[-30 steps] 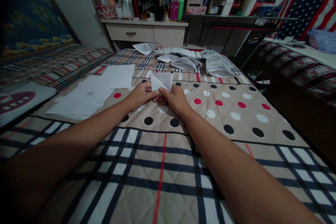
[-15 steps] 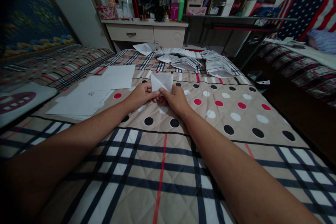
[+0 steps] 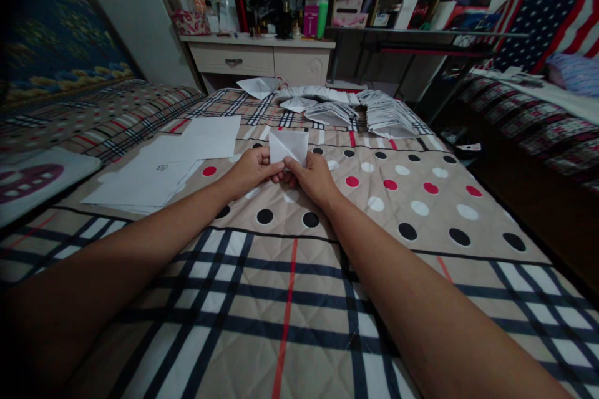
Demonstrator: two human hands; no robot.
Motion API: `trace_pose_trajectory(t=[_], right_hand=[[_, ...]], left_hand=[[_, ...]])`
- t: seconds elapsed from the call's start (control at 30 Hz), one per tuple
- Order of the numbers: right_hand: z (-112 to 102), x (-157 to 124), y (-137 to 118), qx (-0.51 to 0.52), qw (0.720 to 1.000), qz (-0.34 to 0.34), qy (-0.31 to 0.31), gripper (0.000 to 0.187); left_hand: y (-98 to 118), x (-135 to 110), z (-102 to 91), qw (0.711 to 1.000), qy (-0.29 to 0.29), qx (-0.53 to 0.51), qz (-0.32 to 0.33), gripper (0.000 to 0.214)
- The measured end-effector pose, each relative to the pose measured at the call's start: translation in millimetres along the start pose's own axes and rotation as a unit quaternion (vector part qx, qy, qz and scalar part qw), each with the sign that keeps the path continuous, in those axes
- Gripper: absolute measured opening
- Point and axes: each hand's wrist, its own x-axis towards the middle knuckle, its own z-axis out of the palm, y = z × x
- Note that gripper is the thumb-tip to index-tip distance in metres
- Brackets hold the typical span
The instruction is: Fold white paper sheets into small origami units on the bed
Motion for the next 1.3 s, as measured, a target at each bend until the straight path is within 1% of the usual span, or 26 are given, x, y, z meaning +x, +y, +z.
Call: trace_pose_trajectory(t=[0.2, 0.43, 0.73, 1.0, 1.17, 1.3], right_hand=[[-0.3, -0.2, -0.7, -0.004, 1.000, -0.001, 0.002, 0.041], [0.3, 0.3, -0.8, 0.005, 1.000, -0.001, 0.000, 0.039], [0.3, 0.0, -0.9, 0.001, 1.000, 0.001, 0.001, 0.037], [-0.2, 0.5, 0.1, -0.003, 1.000, -0.008, -0.005, 0.042], [-0.4, 1.3, 0.4, -0.002, 1.000, -0.006, -0.005, 0.041], [-0.9, 0.5, -0.6, -0.008, 1.000, -0.005, -0.008, 0.041]], left_hand=[[-1.1, 0.5, 0.0, 1.000, -0.005, 0.000, 0.004, 0.013], [0.8, -0.3, 0.7, 1.000, -0.004, 0.005, 0.005, 0.009], [-2.2, 1.1, -0.4, 1.000, -0.006, 0.000, 0.008, 0.014], [-2.2, 1.0, 0.1, 1.000, -0.004, -0.001, 0.004, 0.009], [-4.1, 2.4, 0.5, 1.000, 0.001, -0.009, 0.002, 0.011], [-2.4, 2.1, 0.8, 1.000, 0.000, -0.007, -0.002, 0.008]])
